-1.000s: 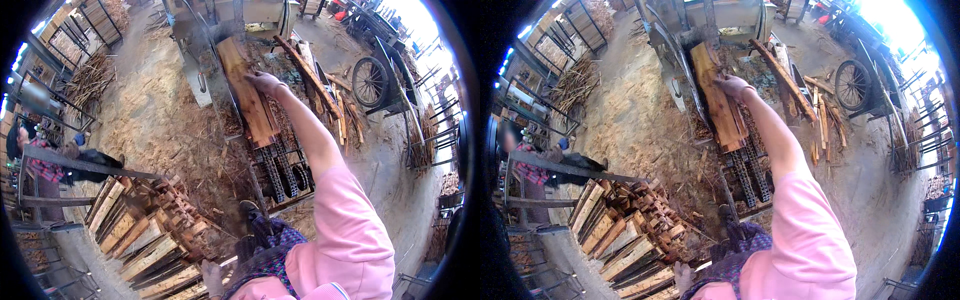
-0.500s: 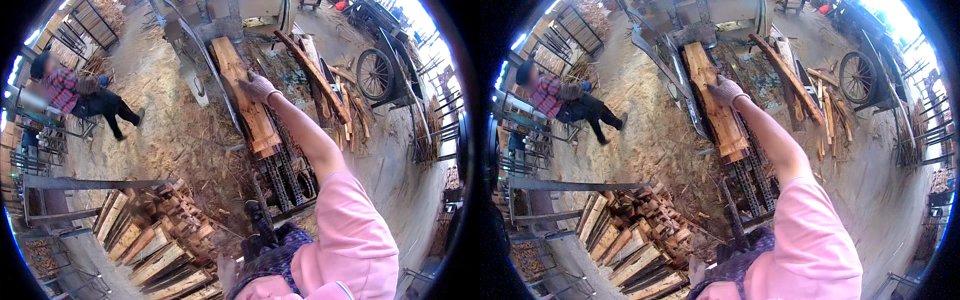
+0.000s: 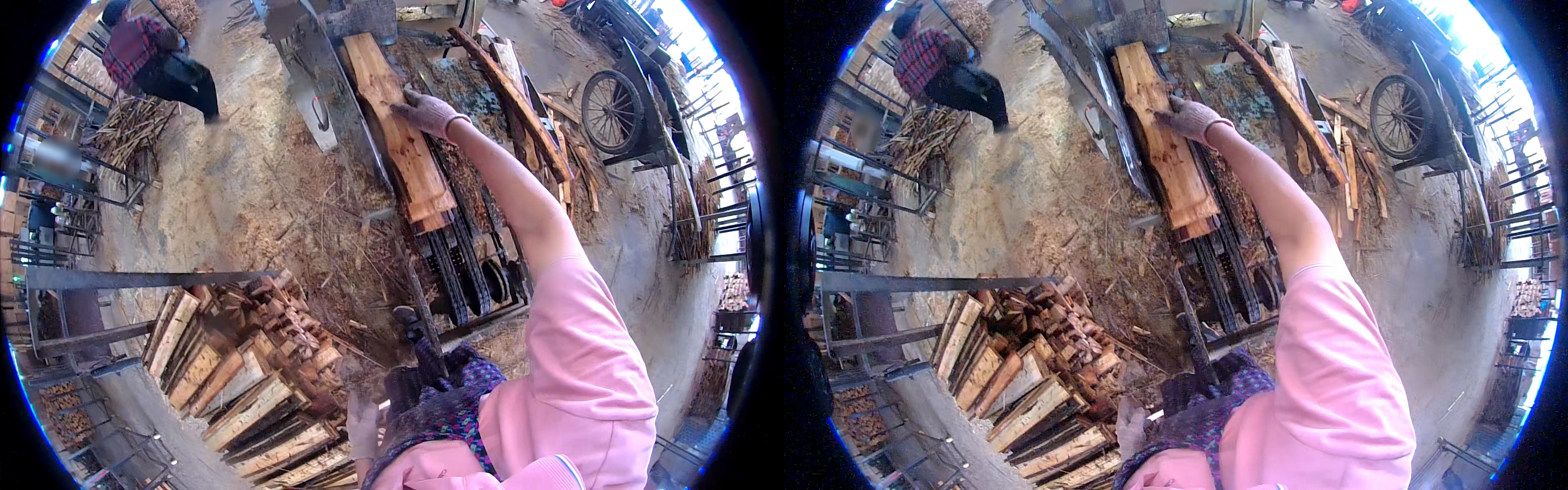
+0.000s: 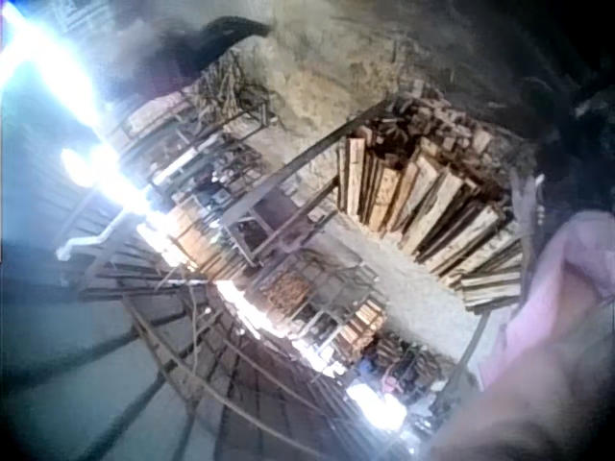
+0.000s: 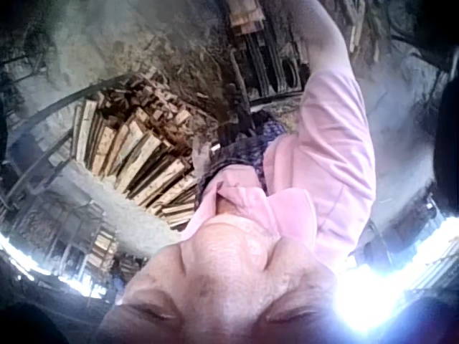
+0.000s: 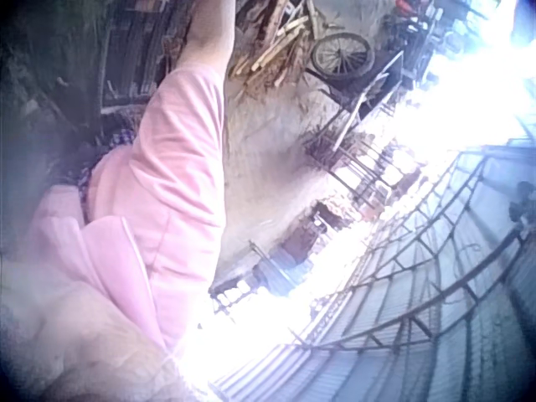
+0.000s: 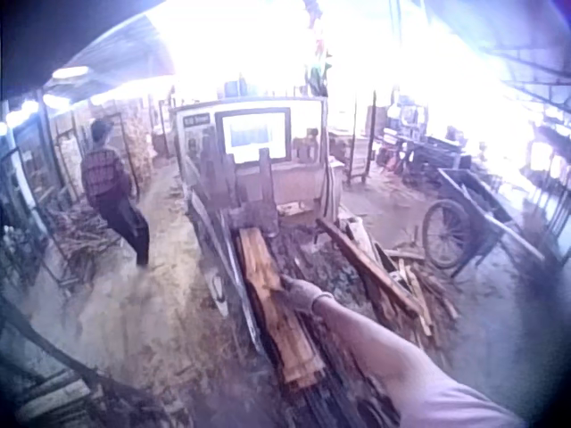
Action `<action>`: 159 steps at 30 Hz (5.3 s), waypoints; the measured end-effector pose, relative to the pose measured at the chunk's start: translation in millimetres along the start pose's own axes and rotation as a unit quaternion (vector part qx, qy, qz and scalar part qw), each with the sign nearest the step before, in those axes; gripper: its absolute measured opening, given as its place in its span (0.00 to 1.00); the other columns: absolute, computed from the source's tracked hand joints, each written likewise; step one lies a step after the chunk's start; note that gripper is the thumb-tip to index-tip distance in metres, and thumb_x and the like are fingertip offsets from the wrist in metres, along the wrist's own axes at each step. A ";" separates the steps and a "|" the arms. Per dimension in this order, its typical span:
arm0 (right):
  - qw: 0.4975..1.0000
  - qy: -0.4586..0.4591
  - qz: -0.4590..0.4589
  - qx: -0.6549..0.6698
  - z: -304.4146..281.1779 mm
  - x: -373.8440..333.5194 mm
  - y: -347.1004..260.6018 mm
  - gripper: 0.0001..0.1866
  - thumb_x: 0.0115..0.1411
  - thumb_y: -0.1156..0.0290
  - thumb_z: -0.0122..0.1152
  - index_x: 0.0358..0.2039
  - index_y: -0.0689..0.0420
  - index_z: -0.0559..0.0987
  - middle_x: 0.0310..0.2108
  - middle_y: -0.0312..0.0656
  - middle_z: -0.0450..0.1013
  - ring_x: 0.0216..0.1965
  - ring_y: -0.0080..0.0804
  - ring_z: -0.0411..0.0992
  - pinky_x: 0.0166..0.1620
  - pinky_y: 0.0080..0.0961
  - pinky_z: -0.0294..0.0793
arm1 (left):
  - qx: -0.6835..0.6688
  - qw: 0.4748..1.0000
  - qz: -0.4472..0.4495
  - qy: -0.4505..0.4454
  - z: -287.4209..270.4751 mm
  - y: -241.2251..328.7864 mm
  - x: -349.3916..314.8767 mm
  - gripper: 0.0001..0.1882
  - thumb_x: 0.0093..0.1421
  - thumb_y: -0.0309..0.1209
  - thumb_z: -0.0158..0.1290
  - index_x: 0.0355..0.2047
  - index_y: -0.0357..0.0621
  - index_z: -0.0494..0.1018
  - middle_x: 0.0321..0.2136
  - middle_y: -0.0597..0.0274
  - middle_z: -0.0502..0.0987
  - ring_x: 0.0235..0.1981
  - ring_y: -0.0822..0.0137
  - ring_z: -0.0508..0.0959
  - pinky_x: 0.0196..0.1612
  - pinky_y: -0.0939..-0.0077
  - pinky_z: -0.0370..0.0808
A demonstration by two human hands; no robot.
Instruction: The person repeatedly picks up wooden planks from a metal rack and places them onto a conveyor belt. The planks are fed into a processing machine as part of a continuous workflow in a wood processing facility.
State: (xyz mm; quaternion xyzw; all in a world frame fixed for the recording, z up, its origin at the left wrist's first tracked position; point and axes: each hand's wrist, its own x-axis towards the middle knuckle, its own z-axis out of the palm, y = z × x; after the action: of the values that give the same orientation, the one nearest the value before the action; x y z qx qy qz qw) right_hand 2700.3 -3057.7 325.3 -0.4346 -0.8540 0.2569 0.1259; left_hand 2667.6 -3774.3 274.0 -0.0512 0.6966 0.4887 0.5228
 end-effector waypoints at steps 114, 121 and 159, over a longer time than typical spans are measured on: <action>0.883 0.062 0.128 0.447 -80.1 -454.5 -126.9 0.28 0.61 0.66 0.72 0.59 0.65 0.75 0.46 0.43 0.81 0.46 0.31 0.79 0.52 0.28 0.81 | -0.001 0.954 0.282 0.098 -3.8 -95.2 -104.2 0.30 0.63 0.20 0.59 0.65 0.35 0.66 0.42 0.66 0.75 0.42 0.74 0.74 0.50 0.77 0.73; 0.881 0.042 0.139 0.451 -81.8 -277.5 -24.6 0.25 0.61 0.57 0.70 0.49 0.67 0.81 0.40 0.45 0.82 0.38 0.31 0.81 0.45 0.30 0.80 | -0.085 0.965 0.174 0.178 15.3 -105.6 -125.8 0.25 0.65 0.23 0.57 0.62 0.32 0.67 0.39 0.65 0.76 0.38 0.73 0.75 0.45 0.77 0.74; 0.767 -0.577 -0.265 0.097 237.7 -628.5 -274.8 0.34 0.62 0.70 0.71 0.67 0.62 0.71 0.61 0.52 0.76 0.60 0.38 0.76 0.63 0.33 0.74 | -0.123 0.713 -0.313 0.615 -167.6 -394.8 -164.9 0.71 0.45 0.59 0.71 0.75 0.30 0.45 0.66 0.32 0.65 0.67 0.39 0.67 0.69 0.52 0.66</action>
State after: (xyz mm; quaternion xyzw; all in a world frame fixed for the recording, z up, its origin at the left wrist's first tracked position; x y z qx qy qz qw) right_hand 2781.0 -3777.9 282.4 0.0534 -0.8176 0.4968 -0.2862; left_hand 2857.6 -4174.1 150.6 -0.6196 0.7421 0.2389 0.0908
